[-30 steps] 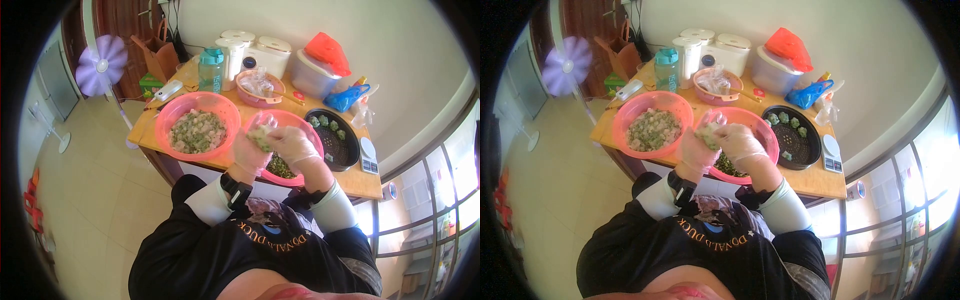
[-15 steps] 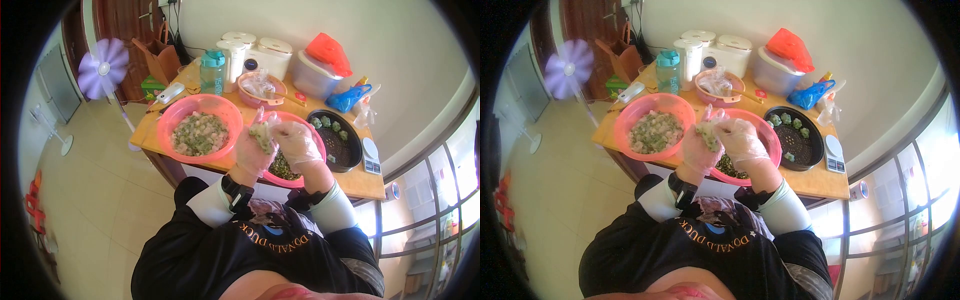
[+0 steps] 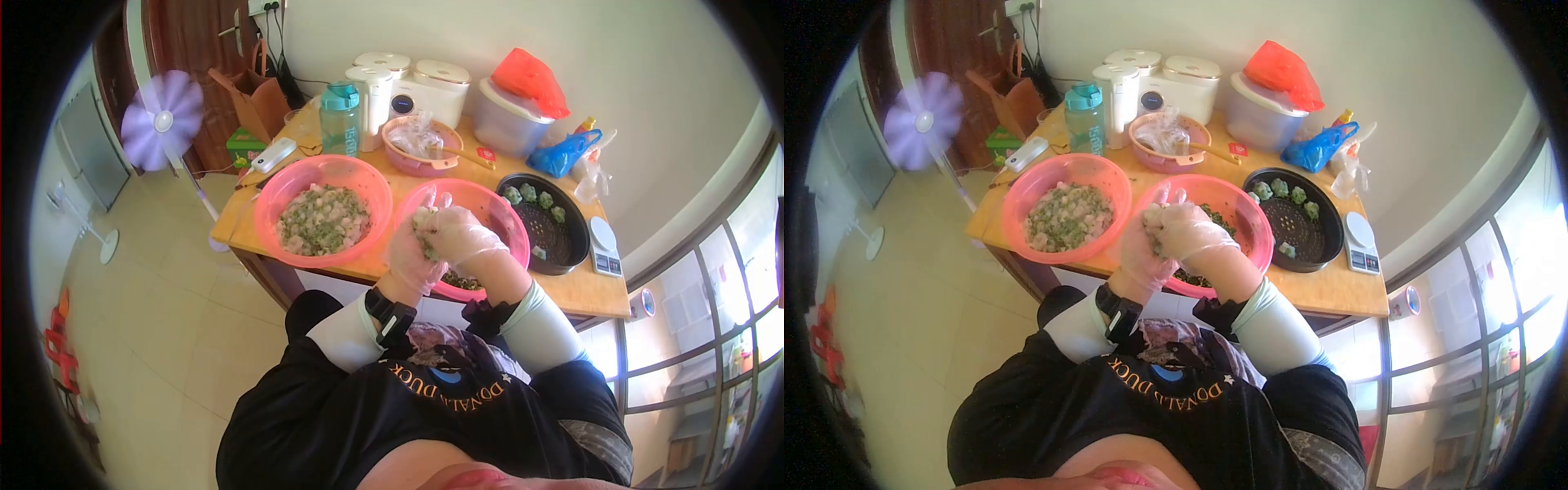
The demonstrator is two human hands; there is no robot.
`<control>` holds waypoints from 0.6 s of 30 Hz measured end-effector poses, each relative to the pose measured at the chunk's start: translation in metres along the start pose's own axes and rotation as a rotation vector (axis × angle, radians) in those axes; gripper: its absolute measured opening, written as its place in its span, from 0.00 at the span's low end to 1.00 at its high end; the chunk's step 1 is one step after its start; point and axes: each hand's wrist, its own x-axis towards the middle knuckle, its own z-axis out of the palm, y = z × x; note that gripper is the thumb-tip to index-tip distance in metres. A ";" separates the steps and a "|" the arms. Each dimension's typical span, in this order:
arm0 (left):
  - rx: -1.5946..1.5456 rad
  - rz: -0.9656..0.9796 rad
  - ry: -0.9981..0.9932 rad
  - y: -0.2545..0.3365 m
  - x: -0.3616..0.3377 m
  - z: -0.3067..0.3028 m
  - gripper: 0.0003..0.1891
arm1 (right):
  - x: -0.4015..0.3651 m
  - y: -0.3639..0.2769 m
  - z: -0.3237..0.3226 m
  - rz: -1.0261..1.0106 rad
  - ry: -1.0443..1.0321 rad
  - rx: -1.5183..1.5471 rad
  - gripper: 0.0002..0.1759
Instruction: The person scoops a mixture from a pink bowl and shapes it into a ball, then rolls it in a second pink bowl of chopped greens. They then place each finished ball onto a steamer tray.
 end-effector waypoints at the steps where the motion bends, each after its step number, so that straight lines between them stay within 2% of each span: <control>1: 0.002 -0.002 0.000 -0.001 0.000 0.003 0.28 | 0.001 0.004 -0.003 0.001 0.003 0.001 0.07; 4: -0.038 0.052 0.106 -0.002 0.000 0.010 0.28 | 0.001 0.014 -0.014 0.061 -0.041 0.143 0.08; 6: -0.096 0.026 -0.062 0.003 0.004 0.006 0.27 | 0.001 0.012 -0.025 0.419 -0.034 0.644 0.10; 8: -0.111 0.015 -0.066 0.004 0.007 -0.003 0.27 | 0.000 -0.005 -0.037 0.410 0.011 0.588 0.12; 10: -0.126 -0.001 -0.067 0.004 0.006 -0.001 0.26 | 0.003 -0.017 -0.038 0.308 0.137 0.459 0.13; 11: -0.077 0.002 -0.007 0.003 0.005 0.007 0.26 | 0.004 -0.021 -0.041 0.308 0.138 0.459 0.13; 13: -0.027 0.002 0.054 0.003 0.005 0.012 0.26 | 0.005 -0.026 -0.045 0.018 -0.013 -0.062 0.14; 14: 0.015 -0.023 0.061 0.003 0.006 0.012 0.23 | 0.008 -0.024 -0.043 0.020 -0.013 -0.061 0.14; 16: 0.056 -0.048 0.071 0.004 0.007 0.008 0.21 | 0.014 -0.020 -0.035 0.291 -0.103 0.099 0.16; 18: 0.030 -0.054 0.137 0.004 0.007 0.004 0.19 | 0.016 -0.023 -0.035 0.362 -0.149 0.097 0.17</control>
